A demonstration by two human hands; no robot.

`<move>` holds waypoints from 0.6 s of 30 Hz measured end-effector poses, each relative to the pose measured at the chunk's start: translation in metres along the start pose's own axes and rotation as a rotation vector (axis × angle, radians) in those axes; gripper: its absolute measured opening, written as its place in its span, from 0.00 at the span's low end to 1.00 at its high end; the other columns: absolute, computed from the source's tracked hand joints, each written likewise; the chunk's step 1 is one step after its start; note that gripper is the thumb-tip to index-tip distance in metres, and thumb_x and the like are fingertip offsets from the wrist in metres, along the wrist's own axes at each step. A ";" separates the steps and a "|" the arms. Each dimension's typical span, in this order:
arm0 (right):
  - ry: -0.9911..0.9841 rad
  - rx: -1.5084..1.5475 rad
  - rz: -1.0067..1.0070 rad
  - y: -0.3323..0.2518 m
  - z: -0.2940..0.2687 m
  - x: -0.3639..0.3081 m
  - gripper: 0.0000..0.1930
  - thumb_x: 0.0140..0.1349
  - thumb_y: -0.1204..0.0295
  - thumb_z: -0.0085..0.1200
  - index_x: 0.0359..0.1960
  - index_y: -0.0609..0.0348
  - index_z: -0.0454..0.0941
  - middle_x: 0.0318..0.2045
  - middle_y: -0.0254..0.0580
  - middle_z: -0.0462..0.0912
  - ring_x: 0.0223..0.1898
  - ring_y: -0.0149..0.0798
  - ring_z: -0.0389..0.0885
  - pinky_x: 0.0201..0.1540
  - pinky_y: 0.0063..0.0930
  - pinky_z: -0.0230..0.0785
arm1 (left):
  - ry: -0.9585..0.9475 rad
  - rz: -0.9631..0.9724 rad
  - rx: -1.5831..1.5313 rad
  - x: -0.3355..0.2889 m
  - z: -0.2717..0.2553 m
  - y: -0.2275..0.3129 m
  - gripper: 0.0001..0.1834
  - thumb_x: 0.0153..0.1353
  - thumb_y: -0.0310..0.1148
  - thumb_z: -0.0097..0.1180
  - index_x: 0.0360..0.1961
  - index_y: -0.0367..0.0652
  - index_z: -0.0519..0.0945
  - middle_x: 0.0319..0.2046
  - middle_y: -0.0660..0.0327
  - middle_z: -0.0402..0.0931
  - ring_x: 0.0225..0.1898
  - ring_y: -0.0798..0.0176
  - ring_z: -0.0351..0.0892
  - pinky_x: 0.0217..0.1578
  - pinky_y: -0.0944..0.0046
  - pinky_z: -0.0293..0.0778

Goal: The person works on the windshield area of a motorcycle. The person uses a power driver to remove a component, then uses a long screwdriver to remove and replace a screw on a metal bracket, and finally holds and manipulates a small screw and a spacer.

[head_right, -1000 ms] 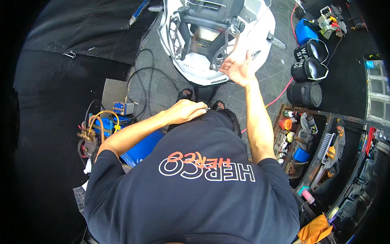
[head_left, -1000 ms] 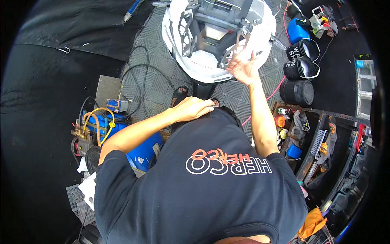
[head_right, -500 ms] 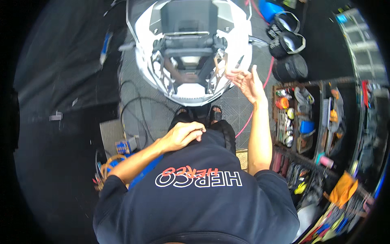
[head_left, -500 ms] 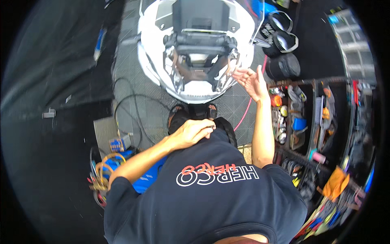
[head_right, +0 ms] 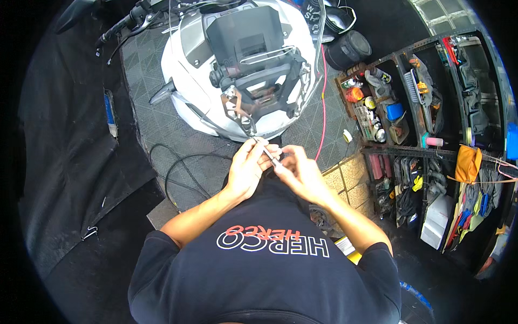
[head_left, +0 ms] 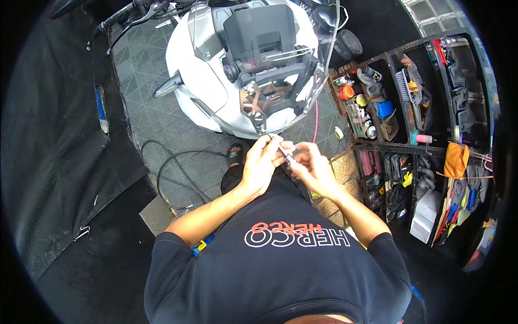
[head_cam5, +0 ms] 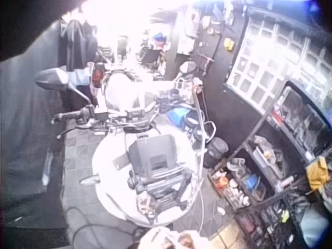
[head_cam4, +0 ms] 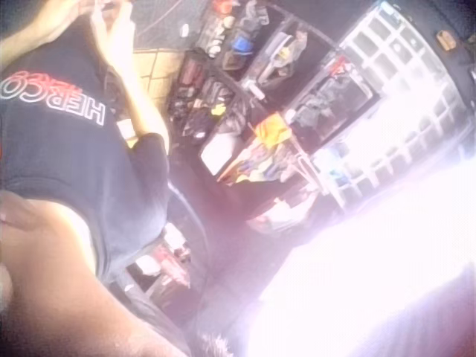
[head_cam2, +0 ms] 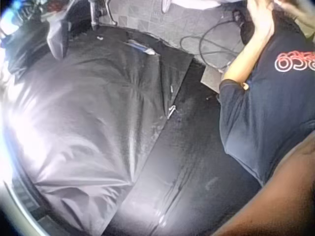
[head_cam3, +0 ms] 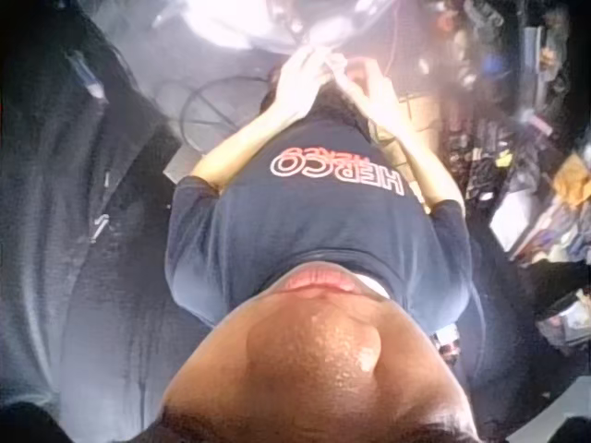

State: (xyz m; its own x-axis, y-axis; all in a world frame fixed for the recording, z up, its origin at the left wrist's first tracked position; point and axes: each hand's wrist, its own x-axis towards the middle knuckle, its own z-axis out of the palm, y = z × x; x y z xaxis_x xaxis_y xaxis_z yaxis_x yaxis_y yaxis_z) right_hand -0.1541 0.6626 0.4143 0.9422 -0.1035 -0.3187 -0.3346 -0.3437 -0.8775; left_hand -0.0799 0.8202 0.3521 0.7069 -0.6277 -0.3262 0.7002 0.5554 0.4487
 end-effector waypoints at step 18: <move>0.217 -0.597 -0.384 0.016 0.052 0.017 0.17 0.63 0.66 0.57 0.47 0.63 0.70 0.24 0.50 0.81 0.22 0.51 0.83 0.24 0.39 0.75 | 0.112 -0.065 0.029 0.009 -0.028 -0.011 0.15 0.75 0.35 0.41 0.54 0.37 0.72 0.46 0.56 0.80 0.44 0.64 0.81 0.46 0.64 0.79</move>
State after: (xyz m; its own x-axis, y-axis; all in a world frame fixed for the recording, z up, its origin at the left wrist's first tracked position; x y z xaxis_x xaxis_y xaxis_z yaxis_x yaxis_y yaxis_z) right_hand -0.1445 0.7036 0.3764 0.9940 -0.0349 0.1034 0.0278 -0.8353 -0.5491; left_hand -0.0780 0.8236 0.3207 0.6682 -0.5959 -0.4453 0.7426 0.4986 0.4470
